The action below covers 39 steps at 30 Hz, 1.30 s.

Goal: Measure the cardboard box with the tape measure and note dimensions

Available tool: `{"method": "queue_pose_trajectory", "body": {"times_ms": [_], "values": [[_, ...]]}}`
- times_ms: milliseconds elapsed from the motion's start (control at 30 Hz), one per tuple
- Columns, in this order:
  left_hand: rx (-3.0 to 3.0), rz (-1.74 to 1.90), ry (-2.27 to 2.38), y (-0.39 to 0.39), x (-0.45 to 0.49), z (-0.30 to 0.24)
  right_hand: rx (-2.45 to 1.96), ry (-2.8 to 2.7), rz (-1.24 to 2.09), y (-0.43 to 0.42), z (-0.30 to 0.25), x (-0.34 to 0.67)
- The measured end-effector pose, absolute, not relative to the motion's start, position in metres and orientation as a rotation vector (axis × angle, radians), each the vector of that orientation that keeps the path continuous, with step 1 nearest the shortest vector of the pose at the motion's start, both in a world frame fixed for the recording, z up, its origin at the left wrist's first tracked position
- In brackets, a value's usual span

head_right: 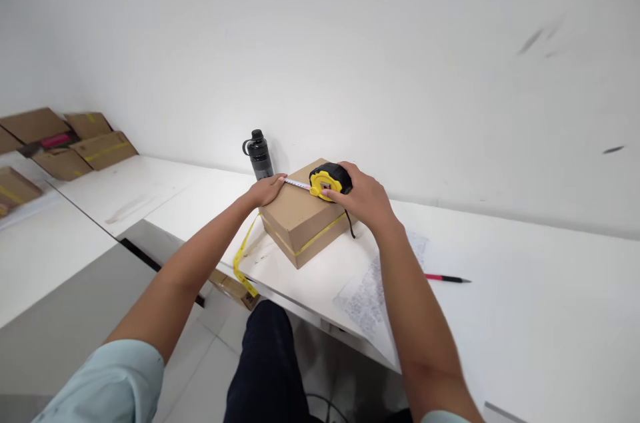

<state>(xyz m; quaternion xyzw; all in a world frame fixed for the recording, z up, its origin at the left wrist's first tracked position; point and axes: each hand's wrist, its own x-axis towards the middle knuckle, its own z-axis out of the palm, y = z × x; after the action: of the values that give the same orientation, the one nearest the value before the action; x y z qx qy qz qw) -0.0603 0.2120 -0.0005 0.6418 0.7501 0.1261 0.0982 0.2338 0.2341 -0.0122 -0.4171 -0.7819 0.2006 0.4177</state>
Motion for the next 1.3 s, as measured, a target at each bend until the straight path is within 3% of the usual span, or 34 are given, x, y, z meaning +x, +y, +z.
{"method": "queue_pose_trajectory", "body": {"times_ms": [467,867,1300], "values": [[1.901,0.429,2.177,0.215,-0.065,0.002,-0.935,-2.154,0.272,0.214,0.004,0.228],[1.862,0.438,2.171,0.219,-0.069,0.001,-0.983,-2.121,0.446,0.203,0.004,0.271],[1.797,0.485,2.168,0.217,-0.066,0.000,-1.264,-2.361,0.272,0.148,0.042,0.271]]}}
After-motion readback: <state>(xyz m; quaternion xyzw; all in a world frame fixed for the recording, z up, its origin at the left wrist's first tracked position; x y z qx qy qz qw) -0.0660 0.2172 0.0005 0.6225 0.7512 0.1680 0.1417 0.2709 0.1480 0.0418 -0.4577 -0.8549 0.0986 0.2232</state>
